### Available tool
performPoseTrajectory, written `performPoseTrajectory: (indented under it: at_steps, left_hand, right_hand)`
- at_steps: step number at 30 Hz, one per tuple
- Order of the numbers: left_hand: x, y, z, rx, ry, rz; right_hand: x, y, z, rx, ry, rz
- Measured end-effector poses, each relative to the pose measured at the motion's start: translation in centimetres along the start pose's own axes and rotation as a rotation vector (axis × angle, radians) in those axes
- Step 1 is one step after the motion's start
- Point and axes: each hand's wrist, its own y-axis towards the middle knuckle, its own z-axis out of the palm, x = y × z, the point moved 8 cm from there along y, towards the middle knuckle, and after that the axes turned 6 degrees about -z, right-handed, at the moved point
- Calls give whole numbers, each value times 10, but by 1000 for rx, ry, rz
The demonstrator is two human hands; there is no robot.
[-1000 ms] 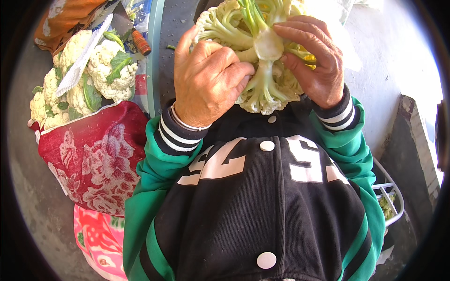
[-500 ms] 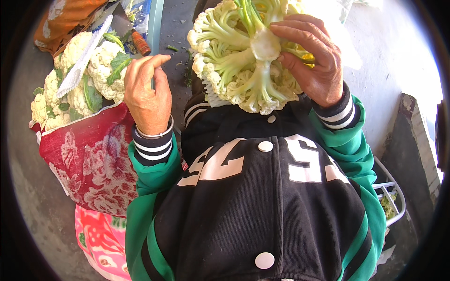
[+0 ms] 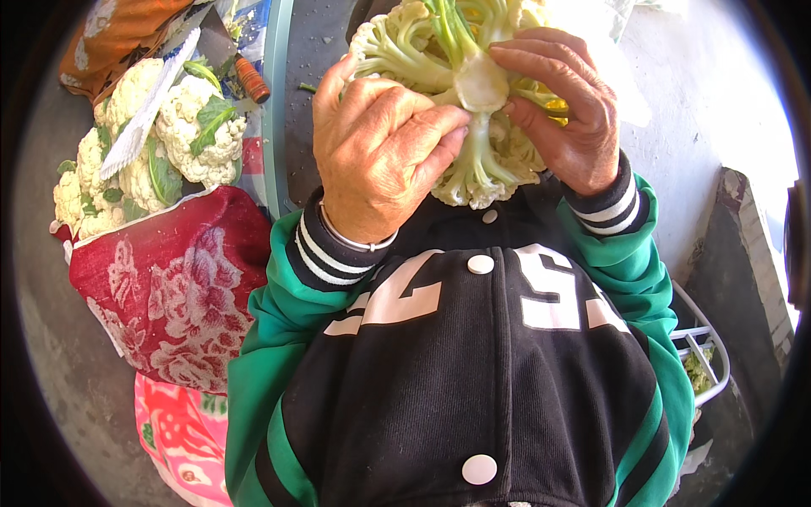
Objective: The person holds a head of cauliflower and uses a large knife to trim the stem and outer leaves. They then use their hands to pull away additional leaves and florets, continuing to clean the cauliflower head.
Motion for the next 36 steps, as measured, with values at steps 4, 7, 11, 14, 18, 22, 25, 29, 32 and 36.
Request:
performPoseTrajectory:
  at_steps: [4, 7, 11, 14, 18, 22, 25, 29, 32, 36]
  left_hand:
    - [-3, 4, 0, -23, 44, 23]
    - [-6, 4, 1, -63, 75, 40]
    - [-3, 2, 5, -107, 83, 39]
    - [0, 0, 7, -114, 75, 11]
    - [10, -4, -2, -98, 160, -79]
    - [43, -14, -29, -219, 280, -216]
    - [79, -33, -43, -195, 335, -368]
    - [122, -63, -47, 33, 374, -545]
    - [125, -67, -46, 111, 352, -629]
    - [108, -57, -44, -81, 104, -587]
  right_hand:
    - [-2, -4, 1, 34, 16, 25]
    - [-2, -4, 1, 32, -6, 38]
    - [0, -4, 0, 36, -2, 34]
    - [0, -4, 1, 39, -8, 37]
    - [0, -4, -1, 30, 14, 21]
    - [-2, -10, -13, -78, 123, 63]
    - [3, -20, -33, -214, 81, 108]
    - [6, -37, -33, -53, 161, 508]
    - [11, -54, -14, 132, 217, 682]
    - [12, -60, 4, 205, 212, 675]
